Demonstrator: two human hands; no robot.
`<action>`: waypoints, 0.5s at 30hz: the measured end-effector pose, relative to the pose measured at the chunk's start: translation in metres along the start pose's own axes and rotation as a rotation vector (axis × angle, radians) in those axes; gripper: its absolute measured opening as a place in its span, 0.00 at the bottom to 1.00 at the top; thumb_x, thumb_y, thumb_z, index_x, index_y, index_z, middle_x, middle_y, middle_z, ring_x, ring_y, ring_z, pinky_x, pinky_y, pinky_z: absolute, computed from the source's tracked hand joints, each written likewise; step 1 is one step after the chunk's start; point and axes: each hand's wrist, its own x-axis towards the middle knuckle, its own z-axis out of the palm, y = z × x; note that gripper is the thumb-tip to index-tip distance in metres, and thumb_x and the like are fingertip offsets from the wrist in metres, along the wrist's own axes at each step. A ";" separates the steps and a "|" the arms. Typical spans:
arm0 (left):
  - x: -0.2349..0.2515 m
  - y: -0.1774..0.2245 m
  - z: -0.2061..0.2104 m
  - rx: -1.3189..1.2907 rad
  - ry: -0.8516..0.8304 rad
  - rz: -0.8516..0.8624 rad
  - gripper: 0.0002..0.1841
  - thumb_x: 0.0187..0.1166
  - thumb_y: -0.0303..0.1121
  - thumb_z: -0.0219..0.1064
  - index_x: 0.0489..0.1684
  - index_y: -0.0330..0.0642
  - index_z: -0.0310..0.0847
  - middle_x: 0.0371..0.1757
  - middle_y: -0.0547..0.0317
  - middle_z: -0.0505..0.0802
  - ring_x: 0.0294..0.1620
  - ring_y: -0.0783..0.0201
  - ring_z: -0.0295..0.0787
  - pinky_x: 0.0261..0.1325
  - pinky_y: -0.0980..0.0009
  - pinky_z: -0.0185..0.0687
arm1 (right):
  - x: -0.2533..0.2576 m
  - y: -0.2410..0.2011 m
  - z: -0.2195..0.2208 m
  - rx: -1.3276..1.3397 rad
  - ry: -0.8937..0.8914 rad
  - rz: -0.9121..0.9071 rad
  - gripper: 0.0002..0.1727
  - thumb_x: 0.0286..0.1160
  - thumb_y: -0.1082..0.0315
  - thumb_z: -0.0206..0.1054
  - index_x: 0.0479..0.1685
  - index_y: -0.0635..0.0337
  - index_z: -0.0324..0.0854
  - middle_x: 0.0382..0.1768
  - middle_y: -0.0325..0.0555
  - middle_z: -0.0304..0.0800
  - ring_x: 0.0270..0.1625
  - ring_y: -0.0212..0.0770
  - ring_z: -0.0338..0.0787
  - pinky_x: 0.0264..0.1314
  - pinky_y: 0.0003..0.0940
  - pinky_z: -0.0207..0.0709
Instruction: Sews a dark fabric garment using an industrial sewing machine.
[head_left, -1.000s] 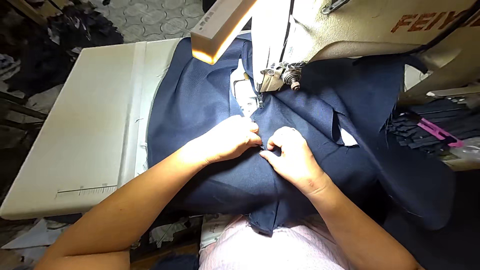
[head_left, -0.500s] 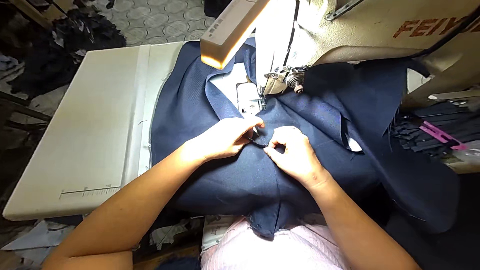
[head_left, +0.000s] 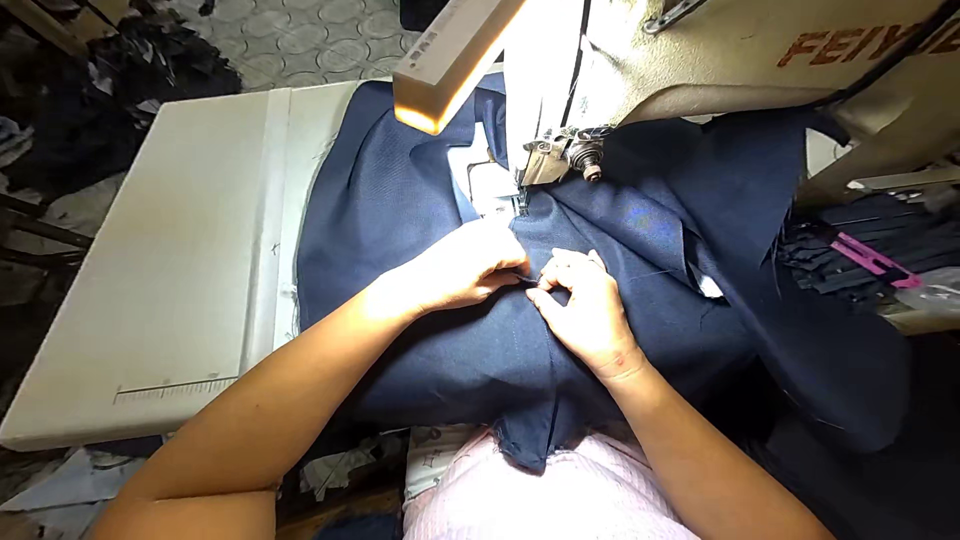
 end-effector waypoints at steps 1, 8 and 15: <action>0.002 -0.001 -0.002 -0.030 -0.004 -0.015 0.08 0.79 0.30 0.66 0.37 0.41 0.93 0.37 0.55 0.94 0.47 0.59 0.89 0.59 0.60 0.78 | 0.000 0.000 0.000 0.006 0.004 0.003 0.07 0.60 0.69 0.78 0.21 0.60 0.87 0.42 0.52 0.95 0.66 0.56 0.89 0.81 0.65 0.65; 0.020 -0.006 -0.019 -0.253 -0.144 0.002 0.15 0.76 0.19 0.58 0.48 0.40 0.92 0.43 0.57 0.96 0.48 0.67 0.91 0.55 0.66 0.82 | 0.000 0.001 -0.002 0.027 0.012 0.008 0.09 0.59 0.68 0.81 0.20 0.61 0.87 0.43 0.53 0.95 0.64 0.54 0.90 0.80 0.62 0.67; 0.028 -0.007 -0.021 -0.130 -0.253 0.073 0.17 0.73 0.19 0.59 0.43 0.43 0.97 0.35 0.54 0.92 0.41 0.61 0.88 0.46 0.64 0.79 | 0.000 0.000 -0.003 0.038 0.007 0.016 0.08 0.58 0.69 0.81 0.20 0.59 0.88 0.41 0.50 0.95 0.65 0.54 0.90 0.81 0.61 0.66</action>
